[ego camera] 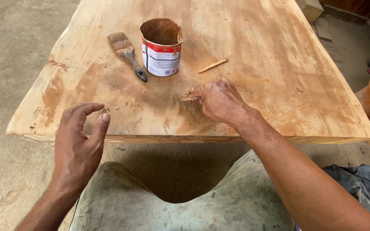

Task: The person applies a brown paste from a can onto a large wooden plank using a small wooden stick and a piece of sandpaper. They spread the filler into cracks and along the edges of the plank, then smooth the surface with the sandpaper.

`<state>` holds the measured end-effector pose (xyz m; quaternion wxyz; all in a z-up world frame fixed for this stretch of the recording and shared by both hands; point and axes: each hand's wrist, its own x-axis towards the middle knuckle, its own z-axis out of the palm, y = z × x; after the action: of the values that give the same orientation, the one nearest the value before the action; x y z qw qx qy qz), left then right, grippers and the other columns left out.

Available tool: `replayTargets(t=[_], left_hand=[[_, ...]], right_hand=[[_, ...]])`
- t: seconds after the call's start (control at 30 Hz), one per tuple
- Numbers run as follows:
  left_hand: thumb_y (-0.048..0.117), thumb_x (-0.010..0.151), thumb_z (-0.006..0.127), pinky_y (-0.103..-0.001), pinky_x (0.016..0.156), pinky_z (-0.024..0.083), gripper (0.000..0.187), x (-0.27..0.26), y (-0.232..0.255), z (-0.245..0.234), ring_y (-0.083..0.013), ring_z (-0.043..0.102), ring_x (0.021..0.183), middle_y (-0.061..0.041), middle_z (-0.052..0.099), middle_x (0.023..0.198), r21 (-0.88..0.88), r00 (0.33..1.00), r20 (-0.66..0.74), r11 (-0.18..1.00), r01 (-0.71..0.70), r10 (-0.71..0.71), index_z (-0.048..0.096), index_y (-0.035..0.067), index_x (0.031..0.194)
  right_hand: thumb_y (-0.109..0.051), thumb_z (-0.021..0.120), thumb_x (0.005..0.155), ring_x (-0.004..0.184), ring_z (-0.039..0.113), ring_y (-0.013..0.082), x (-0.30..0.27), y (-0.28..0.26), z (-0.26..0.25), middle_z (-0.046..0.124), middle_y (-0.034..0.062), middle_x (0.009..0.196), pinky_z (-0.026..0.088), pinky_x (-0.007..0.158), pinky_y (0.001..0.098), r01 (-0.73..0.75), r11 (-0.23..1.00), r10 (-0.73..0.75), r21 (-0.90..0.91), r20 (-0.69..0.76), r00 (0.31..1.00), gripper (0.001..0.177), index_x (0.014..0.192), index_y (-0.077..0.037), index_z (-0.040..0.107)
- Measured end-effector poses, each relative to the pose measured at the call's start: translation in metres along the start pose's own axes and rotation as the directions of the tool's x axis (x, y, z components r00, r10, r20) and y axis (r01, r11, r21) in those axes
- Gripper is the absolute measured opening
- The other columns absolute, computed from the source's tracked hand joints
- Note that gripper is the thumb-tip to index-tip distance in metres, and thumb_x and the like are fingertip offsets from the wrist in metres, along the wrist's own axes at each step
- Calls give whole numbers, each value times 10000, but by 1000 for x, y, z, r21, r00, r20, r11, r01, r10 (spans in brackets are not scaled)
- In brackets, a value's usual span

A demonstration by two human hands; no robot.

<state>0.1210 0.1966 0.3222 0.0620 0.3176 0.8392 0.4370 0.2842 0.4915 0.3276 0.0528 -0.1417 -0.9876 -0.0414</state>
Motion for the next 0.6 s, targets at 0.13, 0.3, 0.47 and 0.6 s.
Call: replayTargets(t=[0.13,0.3,0.47,0.6], left_hand=[[322,1013,613,-415,785,573,360,2,-5,-7,-292,606,1217,-172,577,1365,14,1000,-29,1000,-8,8,663,76,1272],[323,1018,622,-457,859,541,361,-2,-10,-6,-327,581,1256,-190,582,1367,69,996,-61,996,-62,66,674,69,1269],[326,1022,635,-487,1019,473,359,-13,-15,3,-334,571,1270,-197,589,1360,128,995,-34,988,-84,89,684,75,1274],[330,1017,640,-479,1049,454,362,-19,-8,17,-329,567,1283,-184,602,1338,122,995,-10,988,-98,100,689,92,1285]], right_hand=[[-60,599,881,857,717,348,-1,-10,-5,757,198,856,516,981,491,-174,979,151,104,197,969,386,1174,-228,786],[33,599,745,862,724,314,-9,-19,-21,766,158,882,563,885,505,-49,979,44,196,28,999,502,1145,-186,811],[-240,641,1055,865,713,420,-18,8,-39,741,140,911,602,827,572,-648,563,502,513,410,761,221,1018,-80,789],[-54,804,869,1059,689,112,-42,56,-39,761,65,1103,471,862,326,-407,43,631,912,291,719,133,977,-62,727]])
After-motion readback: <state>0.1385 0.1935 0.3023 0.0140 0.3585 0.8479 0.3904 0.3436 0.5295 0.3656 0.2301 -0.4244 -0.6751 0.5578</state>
